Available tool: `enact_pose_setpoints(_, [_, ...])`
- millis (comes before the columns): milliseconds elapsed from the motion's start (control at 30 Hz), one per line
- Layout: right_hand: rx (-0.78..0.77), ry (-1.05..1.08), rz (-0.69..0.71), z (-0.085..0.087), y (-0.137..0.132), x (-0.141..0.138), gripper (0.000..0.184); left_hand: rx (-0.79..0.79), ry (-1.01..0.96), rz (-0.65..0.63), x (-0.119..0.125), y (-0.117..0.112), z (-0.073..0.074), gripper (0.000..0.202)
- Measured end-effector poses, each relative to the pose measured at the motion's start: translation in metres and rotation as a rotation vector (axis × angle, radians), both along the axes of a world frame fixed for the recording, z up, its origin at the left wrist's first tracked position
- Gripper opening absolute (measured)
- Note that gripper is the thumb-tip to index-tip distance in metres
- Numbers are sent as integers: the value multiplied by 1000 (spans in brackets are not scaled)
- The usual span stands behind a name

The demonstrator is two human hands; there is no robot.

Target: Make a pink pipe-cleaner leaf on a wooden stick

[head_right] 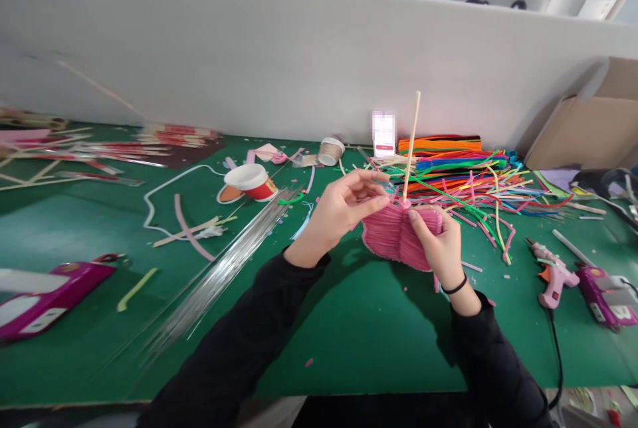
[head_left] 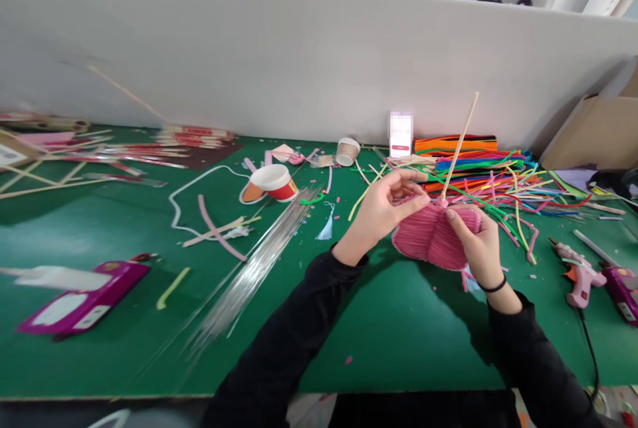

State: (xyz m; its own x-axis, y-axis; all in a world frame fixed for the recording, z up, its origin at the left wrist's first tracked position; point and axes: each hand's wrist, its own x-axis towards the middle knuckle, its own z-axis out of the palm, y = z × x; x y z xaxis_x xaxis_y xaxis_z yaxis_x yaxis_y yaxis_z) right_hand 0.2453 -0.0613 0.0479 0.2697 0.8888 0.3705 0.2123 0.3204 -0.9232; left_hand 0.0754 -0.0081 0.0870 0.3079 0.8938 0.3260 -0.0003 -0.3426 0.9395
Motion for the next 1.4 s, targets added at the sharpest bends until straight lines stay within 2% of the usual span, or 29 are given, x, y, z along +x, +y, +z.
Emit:
enact_pose_setpoints(200, [-8,-13,-21,0,-1,0,15,56,103,39,-11,4,6,28])
enact_pose_setpoints(333, [-15,-14,-28,0,0,-2,16,164,210,48,-17,7,8,23])
enact_pose_setpoints(433, [-8,-8,-29,0,1,-3,16,342,325,77,-20,6,7,22])
enact_pose_setpoints(600, [1,-4,-40,-1,2,-1,18,822,512,227,-18,3,3,25])
enact_pose_setpoints(667, [2,-4,-44,-1,2,0,19,904,579,233,-17,2,1,26])
enact_pose_setpoints(767, [0,-6,-46,-1,2,-1,19,924,653,205,-17,3,-2,26])
enact_pose_setpoints(867, [-4,-26,-56,1,1,-1,20,886,652,176,-17,2,-3,26])
enact_pose_setpoints(967, [-7,-46,-64,2,1,-2,20,751,562,197,-14,-2,1,24])
enact_pose_setpoints(1067, [-6,-39,-66,2,0,-2,19,421,374,180,-13,-6,9,26])
enact_pose_setpoints(1167, [-12,-25,-48,2,0,-3,18,12,169,64,-16,-5,17,32])
enact_pose_setpoints(1233, [-12,-20,-39,2,-1,-3,18,-160,82,1,-20,-2,19,33])
enact_pose_setpoints(1300, [-7,-22,-29,2,-1,-3,17,-205,44,-51,-23,0,20,36])
enact_pose_setpoints(1400, [-9,-34,10,3,-2,-3,17,-137,35,-151,-22,0,19,47])
